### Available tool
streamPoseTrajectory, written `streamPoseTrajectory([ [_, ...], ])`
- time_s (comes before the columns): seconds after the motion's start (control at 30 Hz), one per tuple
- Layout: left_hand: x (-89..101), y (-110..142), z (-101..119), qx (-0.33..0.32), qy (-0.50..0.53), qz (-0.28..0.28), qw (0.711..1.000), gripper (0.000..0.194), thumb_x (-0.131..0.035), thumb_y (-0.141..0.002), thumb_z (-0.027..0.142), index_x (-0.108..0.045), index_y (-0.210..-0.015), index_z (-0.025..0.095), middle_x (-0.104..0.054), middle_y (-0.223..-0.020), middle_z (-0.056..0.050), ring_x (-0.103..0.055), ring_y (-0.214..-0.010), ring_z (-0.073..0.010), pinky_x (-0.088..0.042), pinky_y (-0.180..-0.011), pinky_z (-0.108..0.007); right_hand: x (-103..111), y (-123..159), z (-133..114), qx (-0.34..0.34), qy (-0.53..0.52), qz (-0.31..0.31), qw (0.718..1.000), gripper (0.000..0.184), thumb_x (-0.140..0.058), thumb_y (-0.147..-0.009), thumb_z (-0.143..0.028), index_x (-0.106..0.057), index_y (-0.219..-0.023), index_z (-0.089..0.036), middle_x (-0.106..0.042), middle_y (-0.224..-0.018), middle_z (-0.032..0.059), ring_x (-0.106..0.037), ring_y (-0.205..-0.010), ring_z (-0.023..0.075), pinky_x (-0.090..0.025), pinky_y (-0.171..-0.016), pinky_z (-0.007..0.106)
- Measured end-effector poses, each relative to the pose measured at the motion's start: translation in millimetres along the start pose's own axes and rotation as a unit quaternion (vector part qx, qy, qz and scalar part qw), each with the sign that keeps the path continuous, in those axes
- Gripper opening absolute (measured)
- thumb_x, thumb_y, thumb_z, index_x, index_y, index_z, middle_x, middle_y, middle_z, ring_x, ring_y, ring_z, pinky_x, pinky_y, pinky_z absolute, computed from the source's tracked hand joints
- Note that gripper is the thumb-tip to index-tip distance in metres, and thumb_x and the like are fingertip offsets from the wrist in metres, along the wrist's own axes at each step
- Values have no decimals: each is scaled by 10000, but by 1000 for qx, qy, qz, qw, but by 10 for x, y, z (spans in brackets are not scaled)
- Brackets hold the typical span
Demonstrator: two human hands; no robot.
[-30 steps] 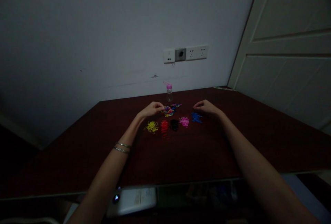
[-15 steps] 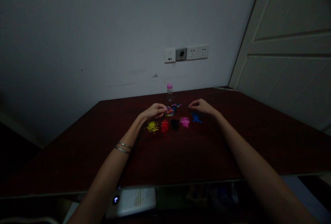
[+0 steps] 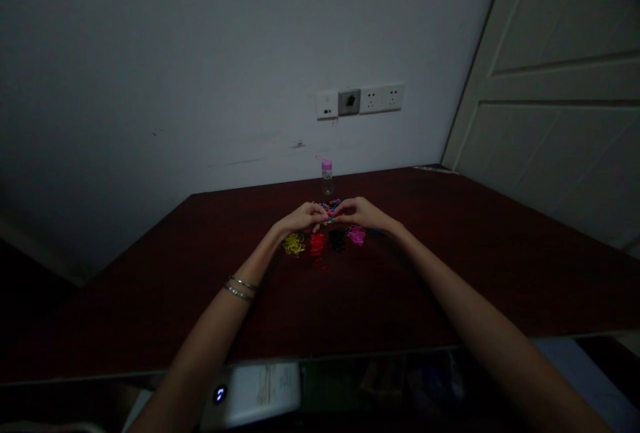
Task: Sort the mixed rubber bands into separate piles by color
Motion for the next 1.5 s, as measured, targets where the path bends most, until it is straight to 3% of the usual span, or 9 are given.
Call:
streamPoseTrajectory([
  [0.5, -67, 10, 88, 2, 10, 16, 1000, 247, -540, -789, 352, -596, -792, 112, -473, -474, 31, -372, -373, -41, -221, -372, -171, -30, -3, -13, -10, 44, 5, 999, 199, -628, -720, -350, -698, -774, -172, -649, -770, 41, -562, -720, 147, -416, -680, 265],
  [0.7, 229, -3, -121, 14, 35, 154, 987, 245, -566, -768, 333, -620, -844, 106, -527, -549, 14, -381, -383, -35, -225, -366, -171, 223, 62, 95, -11, 34, 29, 999, 218, -647, -691, -372, -701, -746, -168, -649, -798, 52, -574, -755, 160, -428, -726, 284],
  [0.83, 451, 72, -358, 35, 65, 253, 965, 217, -554, -754, 304, -610, -828, 108, -558, -623, -5, -390, -398, -33, -238, -359, -163, 341, 139, 217, -16, 23, -11, 1000, 228, -661, -670, -383, -710, -736, -171, -650, -807, 53, -586, -785, 168, -434, -750, 292],
  [0.93, 526, 126, -514, 64, 85, 293, 950, 196, -558, -730, 296, -597, -787, 113, -541, -615, 3, -384, -398, -34, -235, -352, -158, 361, 182, 329, -42, 25, -40, 998, 233, -674, -648, -391, -716, -726, -175, -655, -816, 52, -589, -809, 175, -439, -761, 292],
  [1.3, 540, 147, -644, 84, 93, 315, 941, 205, -593, -698, 324, -590, -750, 125, -527, -588, 15, -371, -381, -29, -228, -346, -159, 303, 240, 536, -105, 59, -105, 987, 238, -691, -615, -399, -740, -744, -205, -685, -780, 39, -602, -830, 179, -453, -774, 263],
  [1.5, 557, 123, -708, 92, 66, 312, 943, 195, -585, -707, 300, -614, -759, 115, -500, -526, 26, -365, -369, -38, -228, -343, -164, 439, 268, 658, -142, 46, -23, 989, 260, -665, -653, -389, -735, -794, -182, -698, -845, 60, -617, -830, 194, -469, -772, 292],
])
Point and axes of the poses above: each hand's wrist, its own y-axis away from the middle knuckle, its own x-axis out of the back of the hand, z = x × y, the point moved 6 cm from there along -y, towards the middle knuckle
